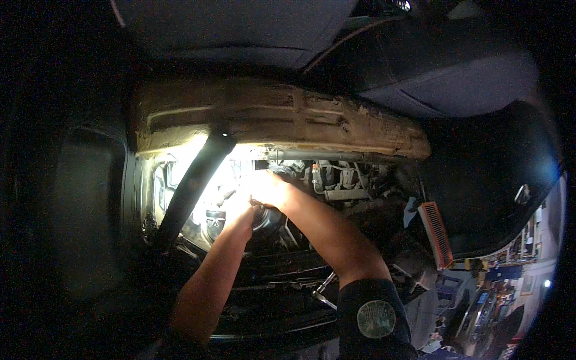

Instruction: The person works under the hood of a car, using a ratchet and screwdriver to remove and adjust components in the engine bay. The person removes a hose clamp, detaches a hose, and manipulates engine parts with both hands.

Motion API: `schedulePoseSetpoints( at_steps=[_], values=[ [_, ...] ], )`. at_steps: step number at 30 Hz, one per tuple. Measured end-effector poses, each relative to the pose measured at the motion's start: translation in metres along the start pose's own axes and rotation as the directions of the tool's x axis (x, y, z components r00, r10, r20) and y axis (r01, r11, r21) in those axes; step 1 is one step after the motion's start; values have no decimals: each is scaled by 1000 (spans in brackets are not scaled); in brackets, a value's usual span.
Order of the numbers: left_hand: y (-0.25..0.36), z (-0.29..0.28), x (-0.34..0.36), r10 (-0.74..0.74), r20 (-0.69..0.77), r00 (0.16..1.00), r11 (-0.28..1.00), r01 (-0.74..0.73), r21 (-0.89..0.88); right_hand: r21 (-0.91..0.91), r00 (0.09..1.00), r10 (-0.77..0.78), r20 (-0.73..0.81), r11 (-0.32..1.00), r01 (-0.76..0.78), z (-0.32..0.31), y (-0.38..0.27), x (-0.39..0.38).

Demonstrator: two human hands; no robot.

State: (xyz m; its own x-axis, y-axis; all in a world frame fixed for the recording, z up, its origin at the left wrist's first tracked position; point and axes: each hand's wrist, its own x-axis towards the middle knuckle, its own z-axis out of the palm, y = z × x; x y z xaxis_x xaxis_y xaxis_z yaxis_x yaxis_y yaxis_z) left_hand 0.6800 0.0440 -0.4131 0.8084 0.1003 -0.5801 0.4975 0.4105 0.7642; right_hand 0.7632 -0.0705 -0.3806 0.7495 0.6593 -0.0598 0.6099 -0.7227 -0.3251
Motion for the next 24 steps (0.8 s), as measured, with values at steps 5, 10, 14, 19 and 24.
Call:
schedulePoseSetpoints(
  at_steps=[5,10,14,19,24],
  values=[
    [3,2,16,-89,-80,993,956,108,274,93,971,75,228,991,-98,3,14,4],
    [15,10,14,-228,-253,940,938,282,204,269,998,-49,37,963,38,-12,6,-4],
    [20,11,-5,36,-222,974,927,51,371,198,992,-119,42,974,109,-18,3,-6],
    [33,16,-30,266,-18,964,378,-87,922,211,990,-81,115,976,55,-6,13,-3],
    [30,9,-32,360,152,921,78,-192,978,48,971,-62,231,997,52,-1,16,2]
  ],
)
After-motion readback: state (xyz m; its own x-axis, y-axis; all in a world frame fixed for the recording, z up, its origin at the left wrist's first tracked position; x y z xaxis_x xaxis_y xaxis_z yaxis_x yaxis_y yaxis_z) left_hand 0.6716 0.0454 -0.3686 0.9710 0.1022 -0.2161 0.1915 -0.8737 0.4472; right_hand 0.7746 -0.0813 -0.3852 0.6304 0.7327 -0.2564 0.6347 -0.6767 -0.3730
